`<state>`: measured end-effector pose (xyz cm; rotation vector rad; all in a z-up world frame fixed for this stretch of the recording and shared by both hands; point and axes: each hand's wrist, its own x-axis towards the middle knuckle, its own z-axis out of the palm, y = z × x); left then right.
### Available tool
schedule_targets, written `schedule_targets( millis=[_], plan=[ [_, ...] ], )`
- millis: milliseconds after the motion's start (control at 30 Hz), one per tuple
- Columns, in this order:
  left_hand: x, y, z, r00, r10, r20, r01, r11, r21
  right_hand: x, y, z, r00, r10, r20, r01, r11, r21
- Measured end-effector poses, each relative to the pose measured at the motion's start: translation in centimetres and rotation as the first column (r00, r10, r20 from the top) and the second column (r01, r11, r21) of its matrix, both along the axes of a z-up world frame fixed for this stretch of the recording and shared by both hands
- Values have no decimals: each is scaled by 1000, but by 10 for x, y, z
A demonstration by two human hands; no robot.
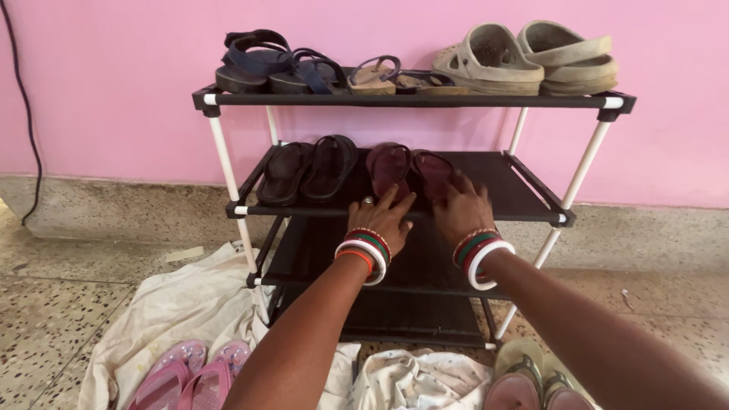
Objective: The person sits on the floor and wipes a pair of brown sandals with a white cloth, then places them on a shoe rack. The person then wipes a pair of pink sandals and places them on the same rack.
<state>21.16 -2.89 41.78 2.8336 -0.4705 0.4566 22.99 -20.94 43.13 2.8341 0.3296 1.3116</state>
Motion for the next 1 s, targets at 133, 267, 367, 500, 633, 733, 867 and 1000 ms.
schedule_targets(
  millis=[133, 267, 367, 500, 633, 733, 867, 1000],
  plan=[
    [2, -2, 4, 998, 24, -51, -24, 1000, 0, 7, 4, 8, 868, 87, -490, 77, 949, 304],
    [7, 0, 6, 999, 27, -41, -29, 999, -34, 23, 32, 1, 866, -4, -500, 139, 963, 232],
    [6, 6, 7, 999, 34, -18, -34, 999, -21, 28, 42, -3, 875, -16, -484, 136, 967, 214],
    [4, 16, 2, 999, 4, 38, -3, 1000, -5, 29, 43, 0, 876, 97, -473, 89, 931, 355],
    [2, 16, -6, 998, -12, 56, 10, 999, 36, 23, 42, 1, 854, 111, -508, 106, 920, 378],
    [1, 12, 1, 999, 7, -40, -4, 998, 70, 21, 42, 7, 849, 79, -523, 138, 921, 363],
    [-6, 12, 11, 985, 42, -170, -18, 990, 142, 17, 49, 8, 846, 38, -532, 176, 922, 345],
    [-9, 8, 16, 980, 50, -195, -17, 986, 165, 18, 47, 9, 829, 7, -560, 192, 936, 296]
  ],
)
